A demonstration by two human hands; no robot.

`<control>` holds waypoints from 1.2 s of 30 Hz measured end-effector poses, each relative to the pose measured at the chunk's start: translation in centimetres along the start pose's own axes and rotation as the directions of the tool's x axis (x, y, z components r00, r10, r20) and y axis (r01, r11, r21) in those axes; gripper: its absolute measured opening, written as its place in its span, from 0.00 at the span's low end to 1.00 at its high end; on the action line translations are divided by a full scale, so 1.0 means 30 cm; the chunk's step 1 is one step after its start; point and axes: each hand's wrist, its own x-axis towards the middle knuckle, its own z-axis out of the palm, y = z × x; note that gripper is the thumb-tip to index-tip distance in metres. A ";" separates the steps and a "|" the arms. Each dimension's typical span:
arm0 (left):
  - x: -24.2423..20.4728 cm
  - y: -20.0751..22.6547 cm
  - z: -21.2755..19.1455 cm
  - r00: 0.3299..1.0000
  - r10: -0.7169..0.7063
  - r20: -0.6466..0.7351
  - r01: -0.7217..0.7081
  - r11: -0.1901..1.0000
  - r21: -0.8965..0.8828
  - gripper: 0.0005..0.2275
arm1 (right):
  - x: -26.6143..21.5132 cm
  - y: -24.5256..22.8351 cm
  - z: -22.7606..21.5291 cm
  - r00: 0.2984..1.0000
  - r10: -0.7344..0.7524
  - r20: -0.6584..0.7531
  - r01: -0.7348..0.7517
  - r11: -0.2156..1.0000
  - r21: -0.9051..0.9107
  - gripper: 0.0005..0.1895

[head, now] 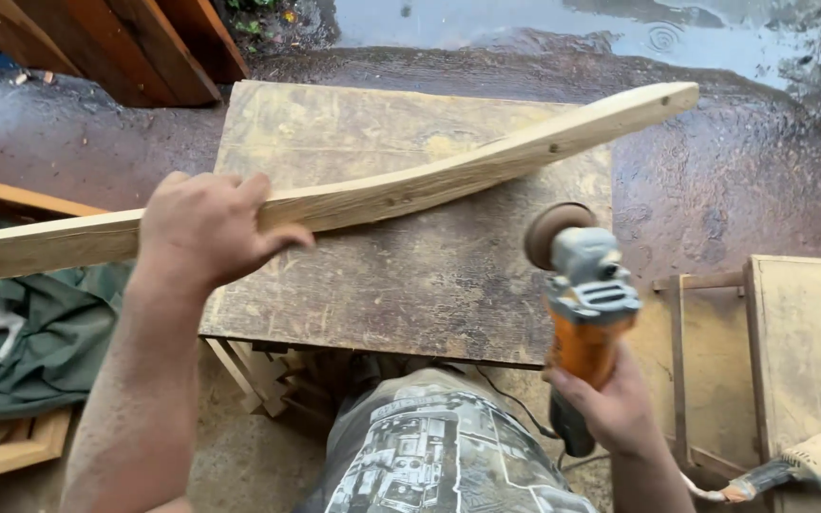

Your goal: The person uses a handheld power sander to smooth the surfaces and edges of various curved and straight wooden chair components, turning them over to reach different sides.

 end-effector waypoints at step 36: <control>-0.015 0.013 0.062 0.989 -0.104 -0.105 0.114 0.988 0.099 0.31 | 0.241 -0.208 0.147 0.948 -0.106 0.301 0.144 0.984 -0.107 0.30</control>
